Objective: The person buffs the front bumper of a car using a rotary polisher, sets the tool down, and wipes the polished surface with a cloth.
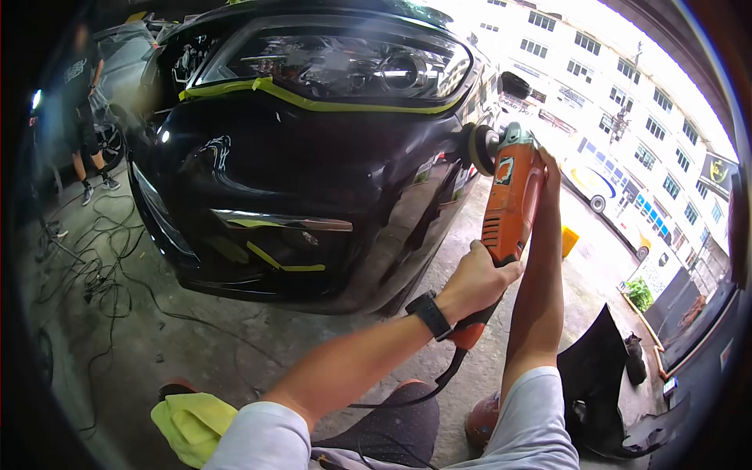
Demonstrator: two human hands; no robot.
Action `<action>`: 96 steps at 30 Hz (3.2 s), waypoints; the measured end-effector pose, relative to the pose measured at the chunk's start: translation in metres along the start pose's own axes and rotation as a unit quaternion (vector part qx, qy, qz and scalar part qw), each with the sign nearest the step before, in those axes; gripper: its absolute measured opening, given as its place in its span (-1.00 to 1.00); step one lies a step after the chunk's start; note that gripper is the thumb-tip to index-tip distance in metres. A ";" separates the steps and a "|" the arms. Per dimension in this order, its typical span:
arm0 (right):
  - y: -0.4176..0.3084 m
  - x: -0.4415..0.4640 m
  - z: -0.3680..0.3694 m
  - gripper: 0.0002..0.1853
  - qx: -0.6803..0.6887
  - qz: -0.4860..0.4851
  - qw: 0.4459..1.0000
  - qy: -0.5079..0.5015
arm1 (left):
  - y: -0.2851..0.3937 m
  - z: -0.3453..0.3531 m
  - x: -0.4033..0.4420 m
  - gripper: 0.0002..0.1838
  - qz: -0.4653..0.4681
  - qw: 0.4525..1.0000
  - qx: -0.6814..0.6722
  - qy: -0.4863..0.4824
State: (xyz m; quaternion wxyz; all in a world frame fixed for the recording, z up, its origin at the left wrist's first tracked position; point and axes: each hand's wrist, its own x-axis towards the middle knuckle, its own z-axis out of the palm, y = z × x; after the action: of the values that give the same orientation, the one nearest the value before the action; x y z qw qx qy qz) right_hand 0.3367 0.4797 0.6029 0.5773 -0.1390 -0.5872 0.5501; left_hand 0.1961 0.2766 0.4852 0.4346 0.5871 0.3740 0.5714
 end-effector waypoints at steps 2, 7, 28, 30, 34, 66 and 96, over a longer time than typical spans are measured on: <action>-0.001 -0.012 0.004 -0.57 -0.013 0.010 1.000 0.013 | 0.002 -0.002 -0.015 -0.67 -0.005 1.000 -0.026 -0.004; 0.002 -0.016 0.009 -0.56 0.002 -0.001 1.000 -0.018 | -0.008 -0.003 -0.023 -0.76 0.025 0.998 -0.062 0.006; 0.010 -0.011 0.020 -0.54 0.007 -0.042 0.999 -0.013 | -0.022 -0.026 -0.014 -0.42 0.001 0.999 -0.022 -0.031; 0.012 -0.014 0.023 -0.55 0.005 -0.053 0.999 -0.006 | -0.025 -0.026 -0.019 -0.40 0.037 0.999 -0.024 0.000; 0.019 -0.010 0.018 -0.57 0.008 -0.118 0.992 -0.039 | -0.025 -0.027 -0.028 -0.27 0.108 0.990 0.070 0.056; 0.009 -0.026 0.049 -0.52 0.025 -0.080 0.994 -0.065 | 0.003 -0.044 -0.045 -0.39 0.059 0.993 0.080 0.057; 0.070 0.008 -0.031 -0.37 0.088 -0.117 0.988 -0.046 | -0.027 -0.029 -0.030 -0.10 0.036 0.966 0.241 0.089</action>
State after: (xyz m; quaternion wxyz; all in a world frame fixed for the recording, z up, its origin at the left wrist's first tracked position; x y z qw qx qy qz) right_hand 0.3272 0.5256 0.5425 0.6202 0.0074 -0.5749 0.5336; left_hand 0.1669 0.2603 0.4482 0.2250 0.6345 0.5162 0.5294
